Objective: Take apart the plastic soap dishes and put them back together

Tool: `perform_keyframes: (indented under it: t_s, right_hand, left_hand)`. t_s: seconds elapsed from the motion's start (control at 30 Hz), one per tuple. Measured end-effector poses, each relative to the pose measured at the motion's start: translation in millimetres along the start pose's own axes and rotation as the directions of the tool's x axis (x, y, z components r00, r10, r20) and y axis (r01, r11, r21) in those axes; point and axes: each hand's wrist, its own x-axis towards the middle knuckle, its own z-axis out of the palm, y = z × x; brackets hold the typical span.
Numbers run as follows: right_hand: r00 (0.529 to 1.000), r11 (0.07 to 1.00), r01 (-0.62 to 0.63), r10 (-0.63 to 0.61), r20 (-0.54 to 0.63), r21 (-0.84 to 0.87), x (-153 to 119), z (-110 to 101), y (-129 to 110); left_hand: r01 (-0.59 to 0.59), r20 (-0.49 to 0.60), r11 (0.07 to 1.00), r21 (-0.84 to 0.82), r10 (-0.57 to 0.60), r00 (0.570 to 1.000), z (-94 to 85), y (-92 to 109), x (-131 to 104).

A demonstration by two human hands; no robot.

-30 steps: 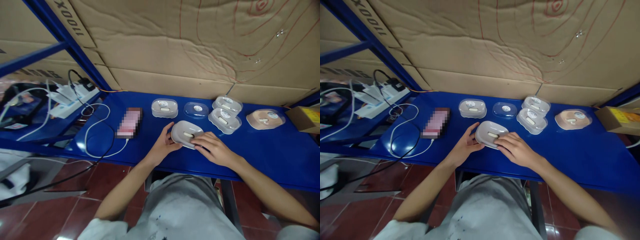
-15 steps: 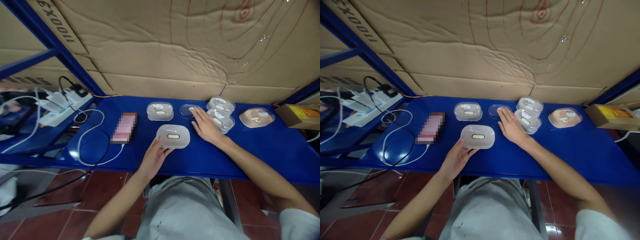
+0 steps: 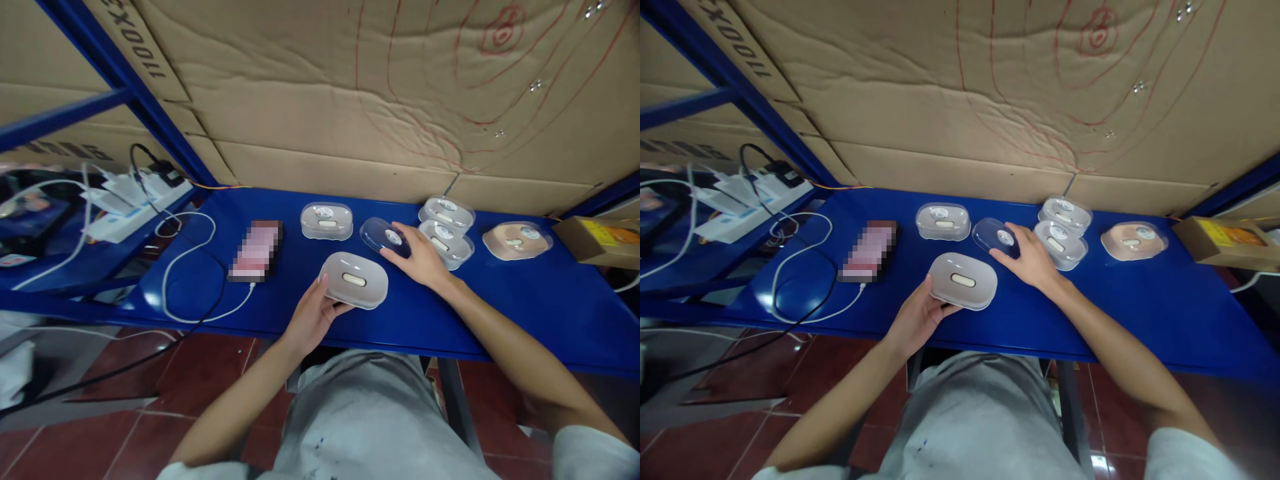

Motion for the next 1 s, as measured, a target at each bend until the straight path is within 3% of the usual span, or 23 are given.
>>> perform_keyframes:
  t_s: [0.07, 0.17, 0.3, 1.0]
  right_hand:
    - [0.998, 0.994, 0.057, -0.057, -0.004, 0.093, -9.1, -2.2, -15.5]
    - [0.974, 0.97, 0.177, -0.198, 0.114, 0.166, -26.3, 0.8, -42.4]
    - [0.954, 0.962, 0.217, -0.246, 0.174, 0.169, -39.1, 7.6, -62.1]
    - [0.946, 0.935, 0.32, -0.323, -0.004, 0.155, -40.9, 19.5, -56.0]
  left_hand:
    - [0.0, 0.019, 1.0, -0.014, 0.0, 1.0, 0.0, -0.2, 0.5]
    - [-0.01, 0.046, 1.0, -0.021, 0.011, 0.999, -1.1, -0.6, 1.0]
    - [-0.019, 0.083, 1.0, -0.021, 0.021, 0.996, -3.0, -1.2, 0.2]
    - [-0.048, 0.224, 0.998, 0.034, 0.039, 0.974, 0.4, -4.8, -5.1]
